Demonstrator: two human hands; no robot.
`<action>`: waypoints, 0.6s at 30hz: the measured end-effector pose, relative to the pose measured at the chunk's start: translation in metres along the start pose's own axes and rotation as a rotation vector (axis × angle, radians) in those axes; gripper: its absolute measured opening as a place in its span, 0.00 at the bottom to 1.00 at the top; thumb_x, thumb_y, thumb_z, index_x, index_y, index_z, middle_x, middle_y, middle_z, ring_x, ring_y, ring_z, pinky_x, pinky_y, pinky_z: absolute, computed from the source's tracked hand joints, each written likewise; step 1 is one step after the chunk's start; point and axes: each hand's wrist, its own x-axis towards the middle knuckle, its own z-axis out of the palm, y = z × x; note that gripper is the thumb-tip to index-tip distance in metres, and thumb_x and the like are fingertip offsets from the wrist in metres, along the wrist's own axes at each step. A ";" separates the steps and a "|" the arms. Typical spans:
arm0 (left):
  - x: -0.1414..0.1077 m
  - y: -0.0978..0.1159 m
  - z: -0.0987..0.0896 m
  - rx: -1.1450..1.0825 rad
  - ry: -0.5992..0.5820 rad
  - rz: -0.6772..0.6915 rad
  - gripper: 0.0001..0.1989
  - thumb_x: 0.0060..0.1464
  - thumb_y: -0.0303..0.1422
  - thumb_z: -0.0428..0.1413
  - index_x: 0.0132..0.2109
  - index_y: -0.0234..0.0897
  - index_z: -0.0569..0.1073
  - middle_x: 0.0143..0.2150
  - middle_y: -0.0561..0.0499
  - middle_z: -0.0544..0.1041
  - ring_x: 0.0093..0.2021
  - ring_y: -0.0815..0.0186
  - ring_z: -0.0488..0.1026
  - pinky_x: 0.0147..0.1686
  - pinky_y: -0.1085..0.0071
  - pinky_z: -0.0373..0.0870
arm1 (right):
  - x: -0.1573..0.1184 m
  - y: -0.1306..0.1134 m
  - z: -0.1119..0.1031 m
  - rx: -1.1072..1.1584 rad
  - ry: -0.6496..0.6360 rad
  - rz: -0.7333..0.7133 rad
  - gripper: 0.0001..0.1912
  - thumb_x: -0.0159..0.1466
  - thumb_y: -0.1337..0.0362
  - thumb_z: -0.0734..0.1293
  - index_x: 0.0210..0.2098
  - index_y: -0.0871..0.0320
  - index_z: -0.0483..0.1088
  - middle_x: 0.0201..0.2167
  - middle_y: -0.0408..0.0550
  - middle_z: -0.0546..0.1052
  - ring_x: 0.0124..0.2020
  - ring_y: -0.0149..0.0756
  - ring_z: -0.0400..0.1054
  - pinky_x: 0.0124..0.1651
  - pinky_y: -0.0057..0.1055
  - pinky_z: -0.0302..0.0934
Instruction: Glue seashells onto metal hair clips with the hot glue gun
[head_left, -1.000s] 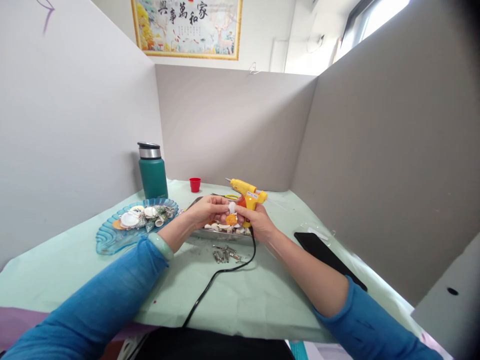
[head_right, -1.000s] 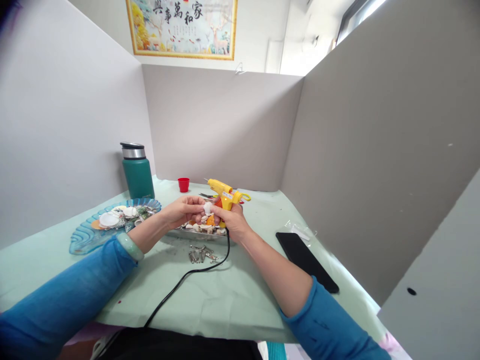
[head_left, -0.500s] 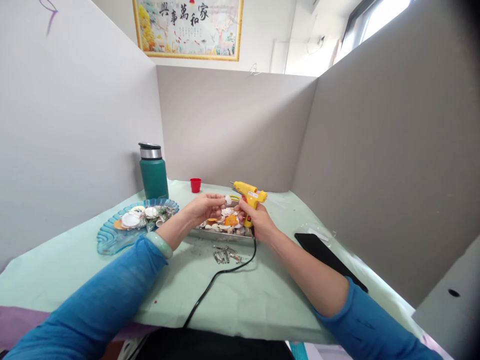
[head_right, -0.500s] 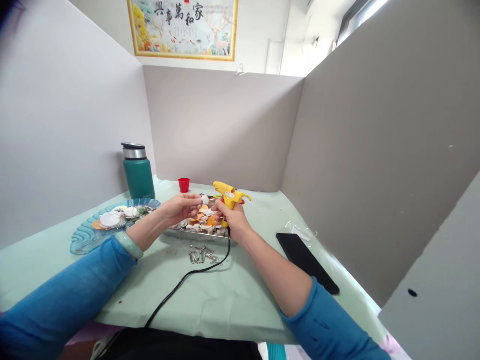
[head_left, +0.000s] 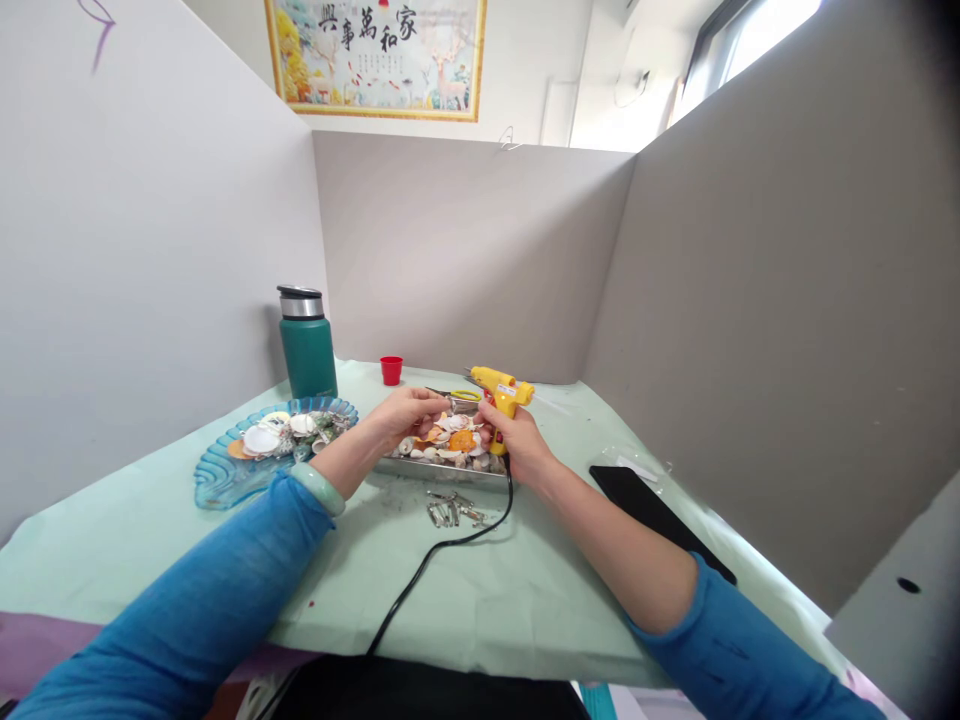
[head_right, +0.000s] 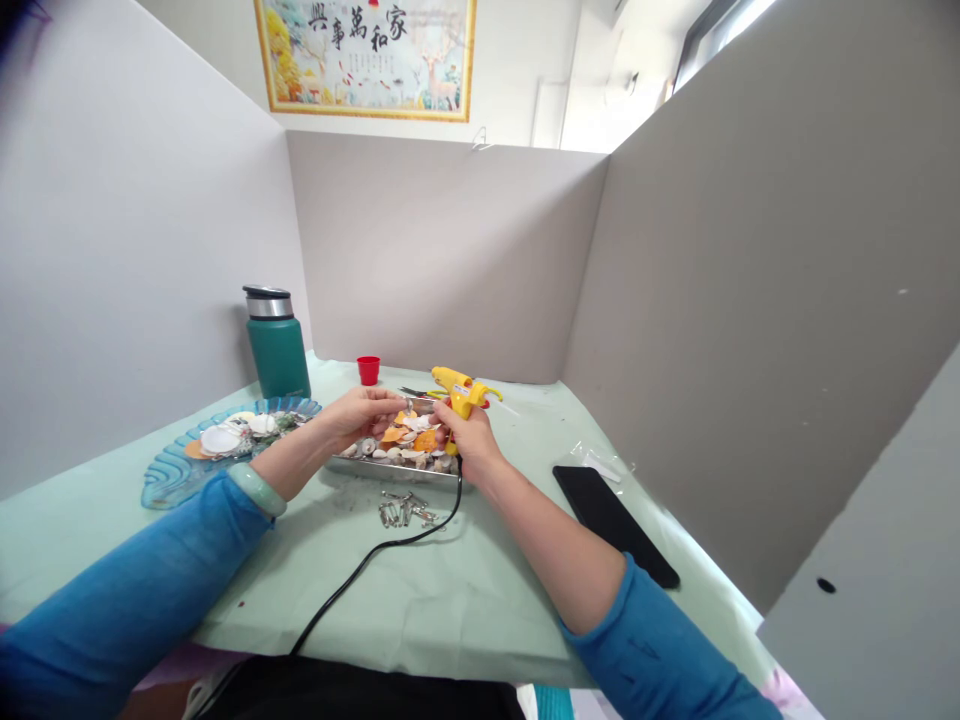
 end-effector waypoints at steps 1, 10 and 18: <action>0.000 0.000 0.000 0.068 0.028 0.016 0.08 0.45 0.32 0.60 0.27 0.32 0.70 0.15 0.58 0.62 0.14 0.77 0.56 0.15 0.77 0.54 | 0.000 0.000 0.000 0.001 -0.002 -0.001 0.19 0.48 0.55 0.73 0.31 0.59 0.65 0.24 0.41 0.72 0.16 0.23 0.61 0.17 0.22 0.57; 0.006 -0.005 -0.001 0.668 0.184 0.180 0.08 0.45 0.33 0.56 0.30 0.32 0.74 0.19 0.55 0.68 0.18 0.73 0.61 0.19 0.75 0.57 | -0.003 -0.002 0.002 -0.008 -0.013 0.006 0.19 0.48 0.56 0.74 0.31 0.58 0.65 0.24 0.40 0.72 0.16 0.23 0.60 0.17 0.22 0.57; 0.004 -0.002 -0.001 0.903 0.246 0.292 0.10 0.45 0.33 0.54 0.31 0.32 0.76 0.24 0.50 0.74 0.25 0.68 0.67 0.25 0.74 0.60 | -0.004 -0.003 0.003 -0.020 -0.017 -0.005 0.19 0.48 0.55 0.73 0.32 0.58 0.65 0.23 0.39 0.72 0.16 0.23 0.60 0.16 0.22 0.57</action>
